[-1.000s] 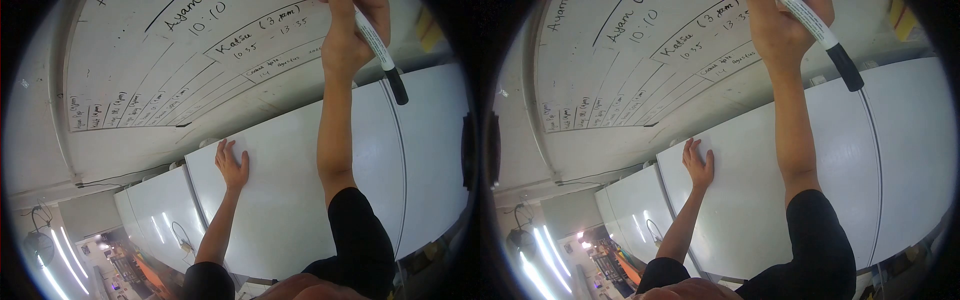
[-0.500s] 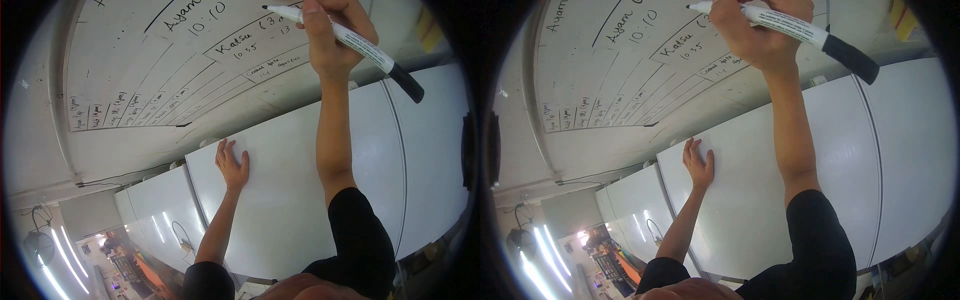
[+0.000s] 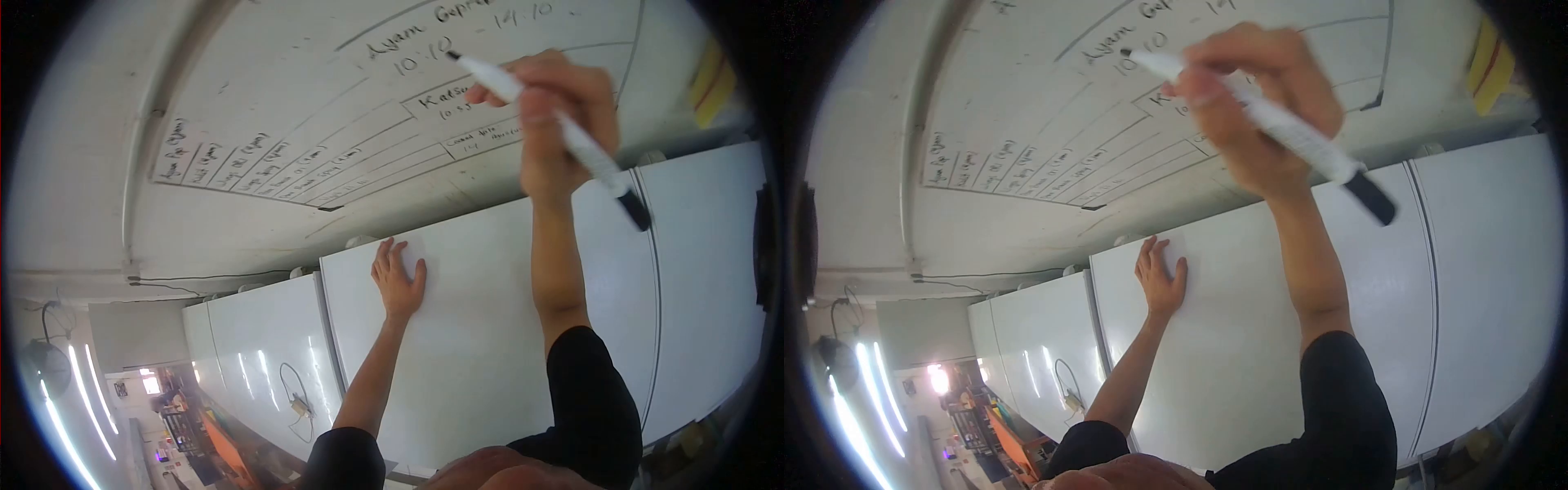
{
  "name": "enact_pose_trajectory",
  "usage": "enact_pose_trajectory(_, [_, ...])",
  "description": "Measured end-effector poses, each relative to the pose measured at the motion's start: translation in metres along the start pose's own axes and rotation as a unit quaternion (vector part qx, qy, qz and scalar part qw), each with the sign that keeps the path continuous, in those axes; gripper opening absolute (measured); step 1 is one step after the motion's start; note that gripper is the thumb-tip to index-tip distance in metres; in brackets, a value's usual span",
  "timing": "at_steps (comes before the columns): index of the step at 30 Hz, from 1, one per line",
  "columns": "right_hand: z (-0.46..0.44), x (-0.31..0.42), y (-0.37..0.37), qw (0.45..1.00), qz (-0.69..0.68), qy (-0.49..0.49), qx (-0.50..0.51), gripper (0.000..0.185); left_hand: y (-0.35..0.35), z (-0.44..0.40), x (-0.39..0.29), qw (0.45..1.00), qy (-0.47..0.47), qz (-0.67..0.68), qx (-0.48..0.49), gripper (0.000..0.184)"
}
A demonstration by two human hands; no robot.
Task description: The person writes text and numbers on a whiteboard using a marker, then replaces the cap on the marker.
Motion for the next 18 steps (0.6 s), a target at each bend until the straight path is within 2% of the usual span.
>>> enact_pose_trajectory(1, [0.001,0.004,0.011,0.999,0.052,-0.007,0.011,0.021,-0.002,0.002,0.000,1.000,-0.005,0.004,0.001,0.053])
enact_pose_trajectory(9, [-0.043,0.028,0.048,0.970,0.183,-0.126,0.093,0.029,-0.004,0.003,0.001,1.000,0.002,0.002,-0.011,0.053])
enact_pose_trajectory(10, [-0.054,0.031,0.051,0.967,0.166,-0.169,0.094,0.021,-0.005,0.003,0.001,1.000,0.000,0.001,-0.011,0.053])
enact_pose_trajectory(12, [-0.062,0.019,0.051,0.983,0.140,-0.115,0.020,0.012,-0.005,0.006,0.001,1.000,0.002,0.004,-0.015,0.053])
enact_pose_trajectory(15, [-0.072,0.024,0.037,0.956,0.271,-0.107,0.034,0.016,-0.006,0.005,0.001,1.000,0.004,0.008,-0.020,0.053])
enact_pose_trajectory(16, [-0.078,0.029,0.036,0.927,0.339,-0.156,0.025,0.016,-0.006,0.005,0.002,1.000,0.006,0.009,-0.022,0.053])
enact_pose_trajectory(18, [-0.075,0.035,0.032,0.939,0.331,-0.092,-0.002,0.016,-0.007,0.005,0.001,1.000,0.003,0.014,-0.021,0.053])
Point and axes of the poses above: each hand's wrist, its own z-axis away from the middle knuckle, its own y-axis out of the palm, x = y × z, the point moved 5 cm from there along -z, towards the middle knuckle, and after that the axes turned 15 degrees about y, right-handed, at the moved point
